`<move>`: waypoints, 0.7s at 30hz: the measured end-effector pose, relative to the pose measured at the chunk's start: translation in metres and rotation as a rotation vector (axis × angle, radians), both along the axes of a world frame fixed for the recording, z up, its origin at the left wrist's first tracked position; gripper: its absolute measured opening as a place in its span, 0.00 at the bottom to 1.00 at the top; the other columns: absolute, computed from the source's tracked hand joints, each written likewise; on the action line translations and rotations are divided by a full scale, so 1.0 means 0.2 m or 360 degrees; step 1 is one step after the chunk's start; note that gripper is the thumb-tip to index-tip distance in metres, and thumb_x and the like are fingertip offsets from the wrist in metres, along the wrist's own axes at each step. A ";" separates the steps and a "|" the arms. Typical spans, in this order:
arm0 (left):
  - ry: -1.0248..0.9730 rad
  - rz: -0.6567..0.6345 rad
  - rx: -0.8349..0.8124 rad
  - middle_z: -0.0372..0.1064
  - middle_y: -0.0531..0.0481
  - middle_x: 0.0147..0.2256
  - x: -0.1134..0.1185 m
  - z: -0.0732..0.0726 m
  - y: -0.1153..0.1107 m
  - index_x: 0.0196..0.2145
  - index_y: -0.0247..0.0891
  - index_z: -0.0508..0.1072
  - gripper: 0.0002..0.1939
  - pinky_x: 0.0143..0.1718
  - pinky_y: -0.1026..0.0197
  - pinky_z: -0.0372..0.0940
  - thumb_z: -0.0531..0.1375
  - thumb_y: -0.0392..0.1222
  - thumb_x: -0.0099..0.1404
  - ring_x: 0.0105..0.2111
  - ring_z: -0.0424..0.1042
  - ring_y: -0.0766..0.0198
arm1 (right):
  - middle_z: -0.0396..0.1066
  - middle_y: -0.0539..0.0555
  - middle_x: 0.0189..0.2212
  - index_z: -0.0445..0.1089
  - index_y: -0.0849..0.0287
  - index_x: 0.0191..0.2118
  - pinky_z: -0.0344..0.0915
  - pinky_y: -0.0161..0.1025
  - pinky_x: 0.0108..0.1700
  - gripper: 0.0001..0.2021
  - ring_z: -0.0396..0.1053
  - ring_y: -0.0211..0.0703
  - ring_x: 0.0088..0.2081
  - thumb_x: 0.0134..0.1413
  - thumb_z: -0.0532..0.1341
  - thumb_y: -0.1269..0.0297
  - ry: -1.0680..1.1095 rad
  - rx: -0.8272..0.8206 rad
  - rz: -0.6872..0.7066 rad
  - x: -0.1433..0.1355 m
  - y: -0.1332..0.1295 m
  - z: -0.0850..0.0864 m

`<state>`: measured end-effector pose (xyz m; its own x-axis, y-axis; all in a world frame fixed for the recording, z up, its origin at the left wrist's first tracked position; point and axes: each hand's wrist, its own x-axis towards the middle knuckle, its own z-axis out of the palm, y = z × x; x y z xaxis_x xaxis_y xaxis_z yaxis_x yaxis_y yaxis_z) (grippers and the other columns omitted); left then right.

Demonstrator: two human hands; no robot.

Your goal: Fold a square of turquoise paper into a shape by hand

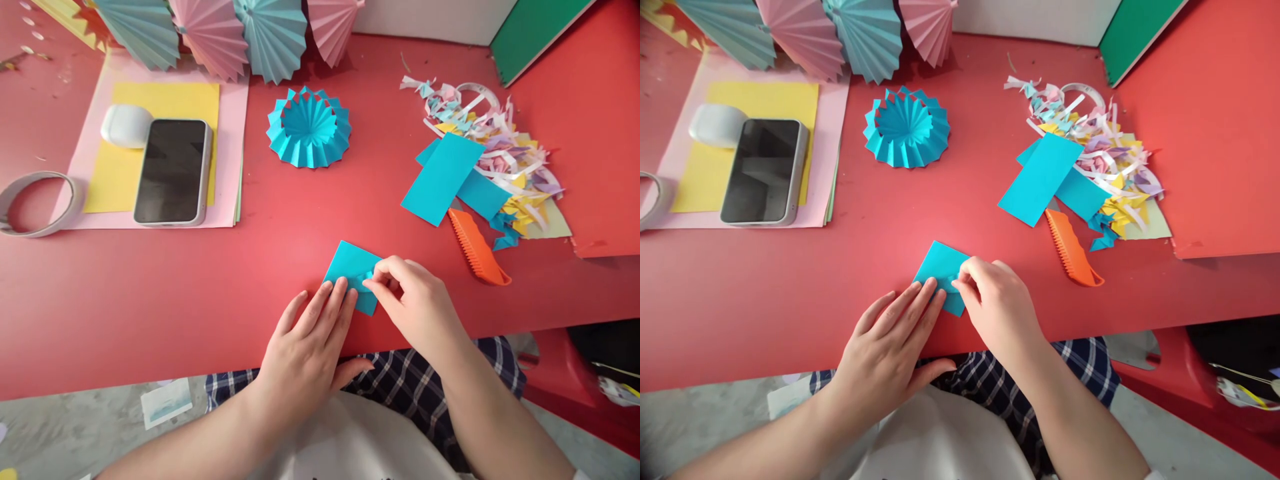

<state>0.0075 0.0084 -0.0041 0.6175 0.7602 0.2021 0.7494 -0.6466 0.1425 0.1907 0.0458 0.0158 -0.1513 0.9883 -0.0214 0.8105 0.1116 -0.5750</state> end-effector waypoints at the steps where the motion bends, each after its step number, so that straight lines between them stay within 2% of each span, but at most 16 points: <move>1: 0.0001 0.0000 0.0002 0.56 0.42 0.58 0.00 0.00 0.00 0.58 0.31 0.60 0.37 0.59 0.51 0.48 0.48 0.63 0.62 0.56 0.59 0.54 | 0.66 0.48 0.24 0.59 0.56 0.29 0.59 0.34 0.31 0.06 0.63 0.37 0.28 0.55 0.57 0.67 -0.0005 0.0009 -0.0002 0.00 0.00 0.00; 21: 0.0064 -0.0029 0.0008 0.51 0.45 0.61 0.00 -0.01 -0.01 0.60 0.30 0.56 0.37 0.60 0.50 0.46 0.48 0.62 0.63 0.59 0.53 0.52 | 0.66 0.47 0.23 0.59 0.56 0.28 0.58 0.34 0.29 0.08 0.62 0.36 0.26 0.53 0.60 0.66 -0.0038 0.0050 -0.0036 0.00 0.00 0.00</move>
<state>0.0074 0.0061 -0.0062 0.6388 0.7479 0.1805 0.7427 -0.6607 0.1089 0.1904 0.0457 0.0154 -0.1285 0.9917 0.0064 0.8265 0.1107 -0.5519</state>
